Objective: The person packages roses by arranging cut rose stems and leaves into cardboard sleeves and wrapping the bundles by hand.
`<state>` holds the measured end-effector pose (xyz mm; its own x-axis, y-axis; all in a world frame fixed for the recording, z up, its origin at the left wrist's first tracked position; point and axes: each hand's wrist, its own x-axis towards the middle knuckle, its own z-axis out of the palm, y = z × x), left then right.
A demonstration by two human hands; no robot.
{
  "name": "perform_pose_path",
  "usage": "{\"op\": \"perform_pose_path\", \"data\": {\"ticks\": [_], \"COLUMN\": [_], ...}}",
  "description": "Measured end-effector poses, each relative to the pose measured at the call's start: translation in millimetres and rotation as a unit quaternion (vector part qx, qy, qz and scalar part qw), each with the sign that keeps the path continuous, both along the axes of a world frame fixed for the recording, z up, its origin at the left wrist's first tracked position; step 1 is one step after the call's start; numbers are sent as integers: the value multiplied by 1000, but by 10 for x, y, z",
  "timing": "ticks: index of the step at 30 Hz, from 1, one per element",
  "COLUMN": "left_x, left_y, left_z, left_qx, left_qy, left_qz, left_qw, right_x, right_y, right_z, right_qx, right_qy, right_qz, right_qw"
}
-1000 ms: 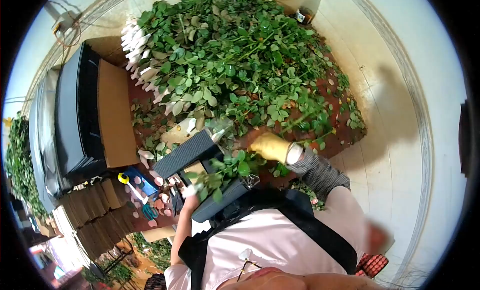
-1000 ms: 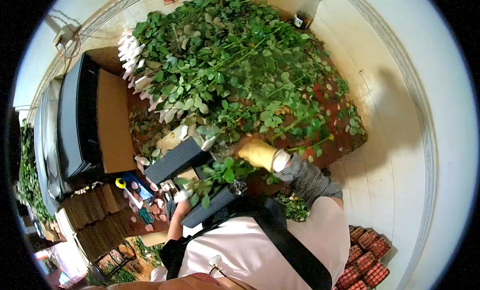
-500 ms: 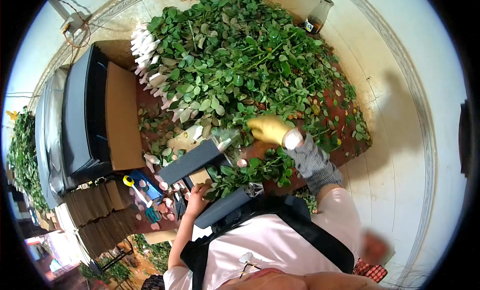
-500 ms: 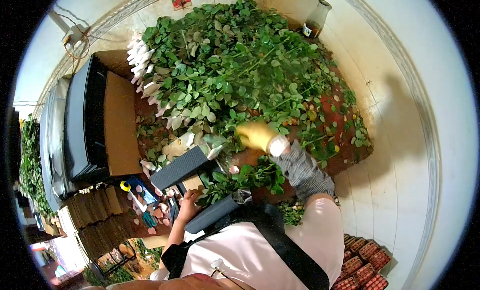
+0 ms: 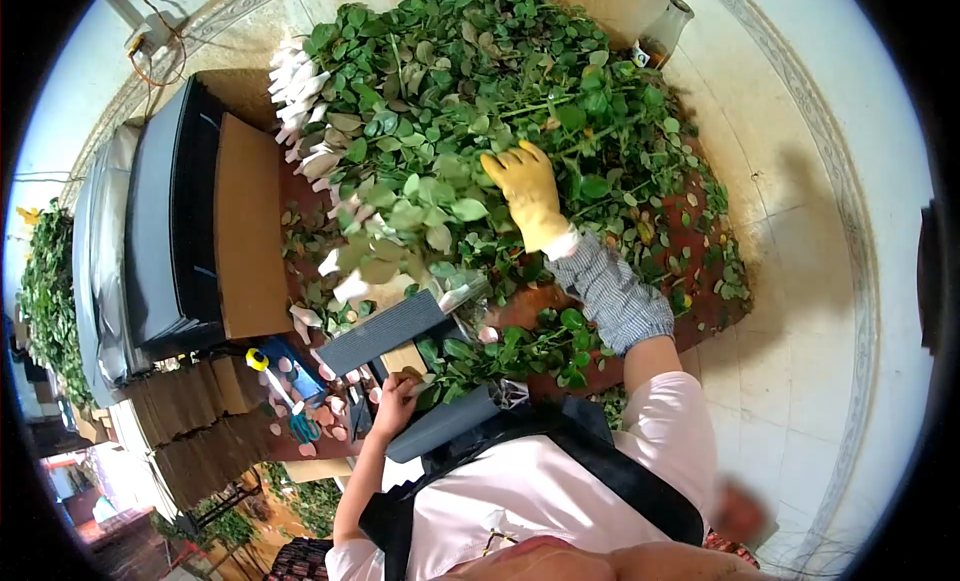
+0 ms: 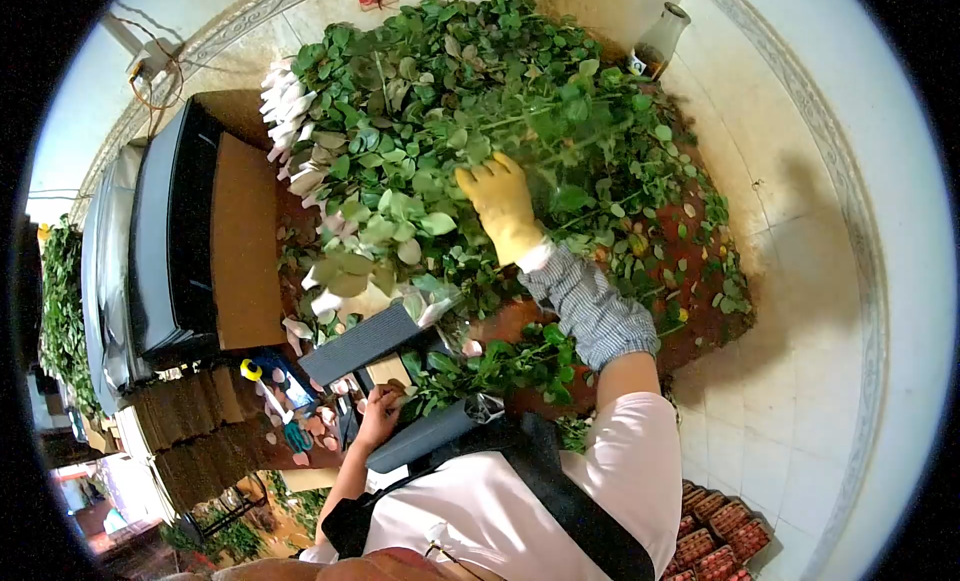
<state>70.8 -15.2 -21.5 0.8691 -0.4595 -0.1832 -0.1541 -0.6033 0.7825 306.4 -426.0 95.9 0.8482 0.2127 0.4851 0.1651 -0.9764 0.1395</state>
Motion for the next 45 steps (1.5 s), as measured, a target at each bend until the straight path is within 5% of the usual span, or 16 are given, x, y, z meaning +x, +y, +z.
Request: {"op": "perform_pose_path", "data": {"ticks": [2, 8, 12, 13, 17, 19, 22, 25, 27, 29, 33, 37, 39, 41, 43, 45], "left_x": [6, 5, -9, 2, -2, -15, 15, -8, -5, -44, -51, -21, -9, -22, -27, -19], "left_y": [27, 42, 65, 41, -9, 4, -18, 3, -1, 24, 28, 9, 21, 35, 49, 8], "left_z": [-54, -89, -170, -165, -5, -10, 4, -58, -48, -120, -87, -72, -141, -154, -125, -134], "left_qx": [2, 25, -4, -6, 8, 11, -6, -20, -7, -18, 0, 0, 9, 8, -4, -21], "left_qy": [-1, -10, -5, -5, -19, -26, -31, -37, -33, -28, -24, -24, -27, -33, -35, -37], "left_qz": [-14, -20, -13, -11, -16, -12, -6, -12, -11, 3, -2, 2, -8, -10, -8, -1], "left_qw": [1000, 999, 1000, 1000, 1000, 1000, 999, 999, 999, 999, 1000, 1000, 1000, 999, 999, 999], "right_x": [-98, 598, 914, 894, 623, 613, 337, -199, -644, -872, -685, -440, -208, -145, -164, -469], "right_y": [-126, -571, -396, -64, 571, 498, 174, -109, -255, -474, -597, -321, -312, -323, -327, -216], "right_z": [-167, -229, -79, 271, 730, 622, 335, -436, -1024, -1451, -973, -92, -155, -468, -878, -1187], "right_qx": [-96, -18, 149, 107, 103, -8, 0, -77, -160, 103, 254, 203, 148, 58, 116, 148], "right_qy": [98, 187, 0, 66, -93, -8, 7, 61, 205, 276, 404, 161, -8, -23, 276, 128], "right_qz": [-81, -189, -79, -98, 78, 9, -52, -53, -55, 28, 20, -8, -24, -77, -195, -170], "right_qw": [987, 964, 986, 987, 987, 1000, 999, 994, 964, 955, 879, 966, 989, 995, 934, 966]}}
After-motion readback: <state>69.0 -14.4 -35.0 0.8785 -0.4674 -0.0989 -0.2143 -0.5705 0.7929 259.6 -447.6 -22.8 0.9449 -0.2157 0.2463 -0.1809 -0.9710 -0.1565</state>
